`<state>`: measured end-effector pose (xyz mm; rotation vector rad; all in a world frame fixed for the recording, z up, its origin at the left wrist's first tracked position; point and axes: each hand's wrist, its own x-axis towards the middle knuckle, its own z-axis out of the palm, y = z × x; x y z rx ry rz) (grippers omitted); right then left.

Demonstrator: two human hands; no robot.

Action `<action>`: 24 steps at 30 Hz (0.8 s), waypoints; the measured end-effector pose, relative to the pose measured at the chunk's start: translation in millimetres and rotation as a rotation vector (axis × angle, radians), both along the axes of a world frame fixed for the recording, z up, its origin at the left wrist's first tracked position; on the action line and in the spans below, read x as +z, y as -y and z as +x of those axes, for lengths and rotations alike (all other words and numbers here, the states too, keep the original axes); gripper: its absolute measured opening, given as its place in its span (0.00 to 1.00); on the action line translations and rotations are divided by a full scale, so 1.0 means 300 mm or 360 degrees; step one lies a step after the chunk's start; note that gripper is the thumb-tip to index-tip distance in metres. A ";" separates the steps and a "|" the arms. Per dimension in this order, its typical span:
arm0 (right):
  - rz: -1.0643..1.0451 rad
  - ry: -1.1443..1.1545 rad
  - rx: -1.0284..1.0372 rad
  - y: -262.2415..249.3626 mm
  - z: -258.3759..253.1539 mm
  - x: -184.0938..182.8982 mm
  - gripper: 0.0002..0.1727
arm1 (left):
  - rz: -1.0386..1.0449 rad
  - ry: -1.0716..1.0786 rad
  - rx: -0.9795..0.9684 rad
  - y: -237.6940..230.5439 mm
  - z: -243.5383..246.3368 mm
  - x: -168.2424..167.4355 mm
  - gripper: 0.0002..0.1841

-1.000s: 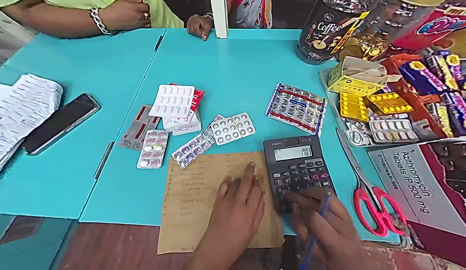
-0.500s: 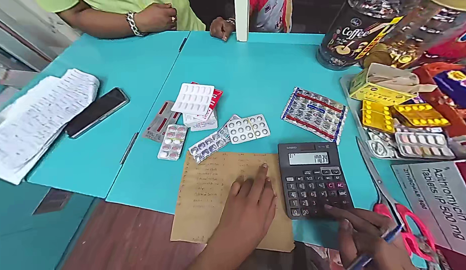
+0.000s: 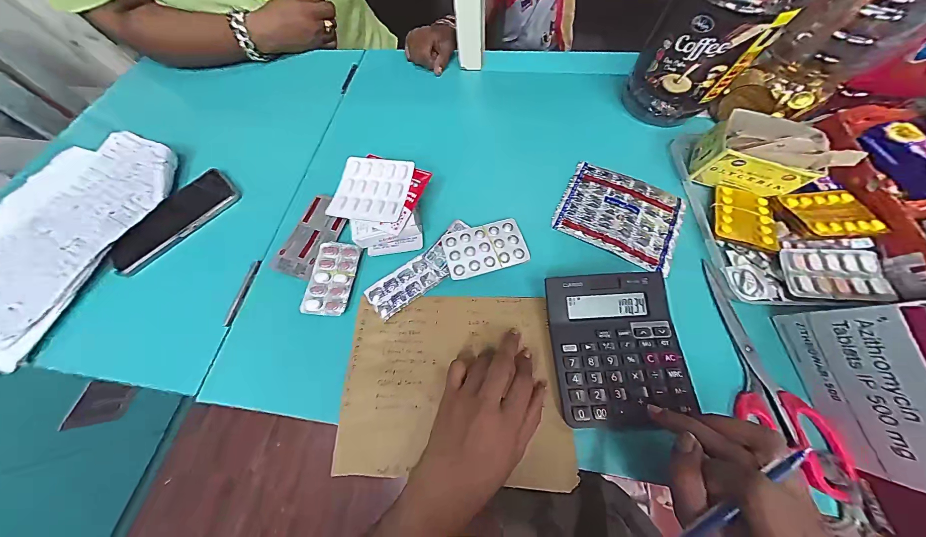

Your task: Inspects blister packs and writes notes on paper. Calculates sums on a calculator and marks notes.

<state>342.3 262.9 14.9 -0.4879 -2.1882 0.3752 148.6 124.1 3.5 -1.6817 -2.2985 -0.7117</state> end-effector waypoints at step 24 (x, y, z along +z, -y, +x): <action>0.0213 0.0254 0.0343 0.039 -0.070 0.022 0.09 | -0.0051 -0.0020 -0.0003 -0.005 -0.001 0.003 0.18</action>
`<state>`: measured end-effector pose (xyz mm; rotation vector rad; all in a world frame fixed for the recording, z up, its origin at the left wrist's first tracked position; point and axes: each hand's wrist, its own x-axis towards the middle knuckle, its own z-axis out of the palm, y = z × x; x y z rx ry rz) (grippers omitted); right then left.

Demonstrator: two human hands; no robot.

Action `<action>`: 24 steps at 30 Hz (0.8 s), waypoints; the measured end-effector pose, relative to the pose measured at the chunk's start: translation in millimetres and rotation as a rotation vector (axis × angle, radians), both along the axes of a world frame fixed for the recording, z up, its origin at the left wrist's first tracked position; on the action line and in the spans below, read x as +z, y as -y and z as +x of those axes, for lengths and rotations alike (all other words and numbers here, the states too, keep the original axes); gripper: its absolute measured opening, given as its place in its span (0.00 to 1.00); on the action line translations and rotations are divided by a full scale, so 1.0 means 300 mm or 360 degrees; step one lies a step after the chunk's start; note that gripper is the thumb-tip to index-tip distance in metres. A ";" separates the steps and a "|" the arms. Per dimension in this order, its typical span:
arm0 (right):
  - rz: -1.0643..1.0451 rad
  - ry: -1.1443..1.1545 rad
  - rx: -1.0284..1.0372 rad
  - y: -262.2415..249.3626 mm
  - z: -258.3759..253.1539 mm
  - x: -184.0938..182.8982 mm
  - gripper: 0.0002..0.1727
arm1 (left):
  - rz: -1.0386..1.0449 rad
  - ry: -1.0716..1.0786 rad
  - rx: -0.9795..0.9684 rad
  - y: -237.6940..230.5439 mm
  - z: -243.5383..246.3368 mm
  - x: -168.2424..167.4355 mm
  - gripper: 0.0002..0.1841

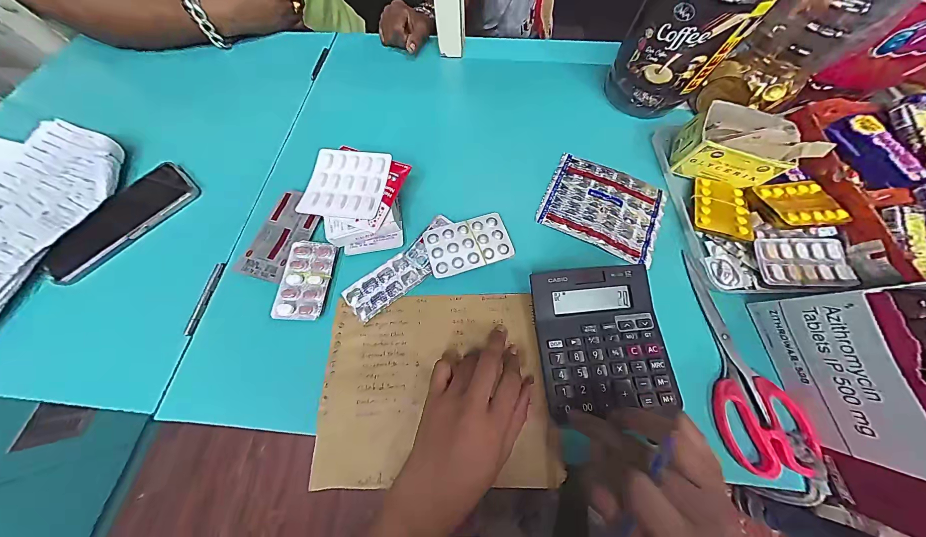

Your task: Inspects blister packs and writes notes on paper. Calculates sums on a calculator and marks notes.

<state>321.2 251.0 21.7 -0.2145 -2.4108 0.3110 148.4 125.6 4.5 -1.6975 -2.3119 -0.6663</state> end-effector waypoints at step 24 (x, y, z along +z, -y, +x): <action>-0.0041 -0.0095 -0.0202 -0.012 0.082 -0.008 0.08 | 0.0017 -0.0005 0.0007 0.000 0.003 -0.003 0.19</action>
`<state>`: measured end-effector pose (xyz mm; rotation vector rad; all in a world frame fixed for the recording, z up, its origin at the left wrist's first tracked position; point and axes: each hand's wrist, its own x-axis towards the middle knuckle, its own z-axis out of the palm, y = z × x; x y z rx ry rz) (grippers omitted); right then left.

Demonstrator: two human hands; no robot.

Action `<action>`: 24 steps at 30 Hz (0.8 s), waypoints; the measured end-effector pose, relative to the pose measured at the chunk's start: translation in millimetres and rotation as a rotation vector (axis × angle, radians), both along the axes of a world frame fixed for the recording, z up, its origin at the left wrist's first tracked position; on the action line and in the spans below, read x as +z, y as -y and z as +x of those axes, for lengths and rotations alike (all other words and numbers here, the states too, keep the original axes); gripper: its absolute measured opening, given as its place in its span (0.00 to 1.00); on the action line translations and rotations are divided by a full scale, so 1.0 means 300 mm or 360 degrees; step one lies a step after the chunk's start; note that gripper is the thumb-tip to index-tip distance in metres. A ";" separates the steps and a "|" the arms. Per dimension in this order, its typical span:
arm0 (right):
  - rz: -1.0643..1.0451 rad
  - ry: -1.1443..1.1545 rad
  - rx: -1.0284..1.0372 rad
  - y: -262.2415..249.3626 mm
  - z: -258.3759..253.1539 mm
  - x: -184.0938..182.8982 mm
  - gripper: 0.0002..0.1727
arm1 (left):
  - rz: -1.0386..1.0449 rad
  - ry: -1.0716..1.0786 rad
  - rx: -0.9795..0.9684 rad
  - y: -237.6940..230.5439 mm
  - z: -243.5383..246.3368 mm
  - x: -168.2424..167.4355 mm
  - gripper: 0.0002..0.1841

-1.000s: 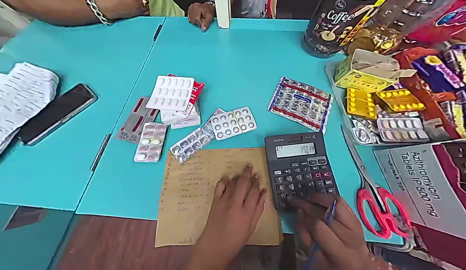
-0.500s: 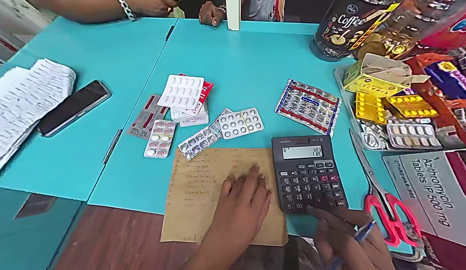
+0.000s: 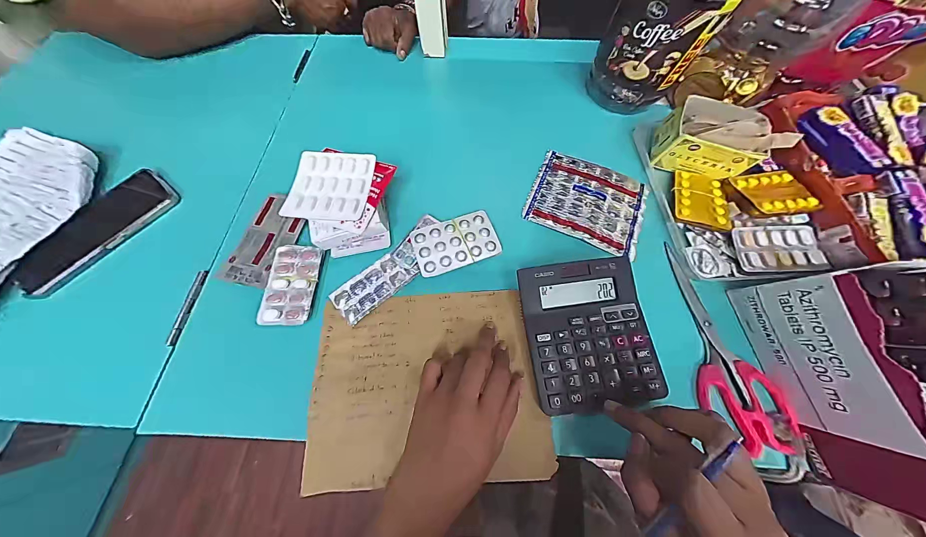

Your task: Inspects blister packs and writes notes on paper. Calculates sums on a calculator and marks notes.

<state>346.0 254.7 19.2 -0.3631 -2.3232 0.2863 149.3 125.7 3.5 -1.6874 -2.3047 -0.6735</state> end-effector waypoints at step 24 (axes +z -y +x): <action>-0.0057 0.0065 -0.0121 -0.025 -0.032 0.045 0.10 | -0.0014 -0.0014 0.0016 0.001 0.003 -0.001 0.19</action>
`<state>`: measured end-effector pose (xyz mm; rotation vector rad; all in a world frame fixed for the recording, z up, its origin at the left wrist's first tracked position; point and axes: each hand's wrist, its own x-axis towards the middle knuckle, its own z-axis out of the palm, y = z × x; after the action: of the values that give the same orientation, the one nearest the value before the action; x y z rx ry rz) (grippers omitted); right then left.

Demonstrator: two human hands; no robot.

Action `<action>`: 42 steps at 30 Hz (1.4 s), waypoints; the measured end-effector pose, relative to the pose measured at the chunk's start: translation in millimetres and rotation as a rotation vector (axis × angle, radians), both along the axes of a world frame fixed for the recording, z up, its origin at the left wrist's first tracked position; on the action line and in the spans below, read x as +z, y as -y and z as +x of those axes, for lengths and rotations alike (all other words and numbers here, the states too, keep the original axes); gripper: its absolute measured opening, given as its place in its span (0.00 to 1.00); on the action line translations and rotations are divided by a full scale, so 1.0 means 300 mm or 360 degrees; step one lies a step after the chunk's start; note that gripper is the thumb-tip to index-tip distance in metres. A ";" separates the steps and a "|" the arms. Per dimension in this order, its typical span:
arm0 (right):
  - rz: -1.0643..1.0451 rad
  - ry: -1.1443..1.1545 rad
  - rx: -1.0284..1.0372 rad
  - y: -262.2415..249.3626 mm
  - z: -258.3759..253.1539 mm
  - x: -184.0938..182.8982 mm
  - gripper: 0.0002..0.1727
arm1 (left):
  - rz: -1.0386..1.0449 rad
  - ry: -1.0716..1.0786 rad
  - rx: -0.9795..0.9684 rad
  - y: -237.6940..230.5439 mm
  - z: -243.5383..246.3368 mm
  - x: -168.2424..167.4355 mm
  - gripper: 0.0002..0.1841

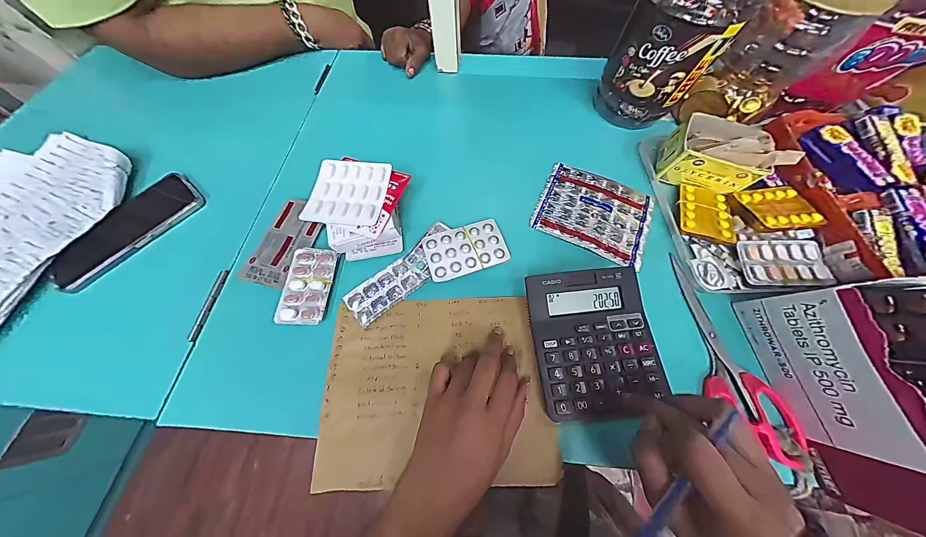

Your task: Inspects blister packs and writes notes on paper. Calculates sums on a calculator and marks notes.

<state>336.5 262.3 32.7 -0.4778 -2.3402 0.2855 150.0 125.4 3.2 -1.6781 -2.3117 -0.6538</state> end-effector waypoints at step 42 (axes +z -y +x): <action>0.0001 -0.0187 0.0146 0.012 -0.041 -0.041 0.11 | 0.0031 -0.0119 -0.0004 0.029 0.026 -0.005 0.20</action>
<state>324.2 258.6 20.4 -0.3447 -2.2505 0.3468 157.8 116.8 1.7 -1.6683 -2.2453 -0.6016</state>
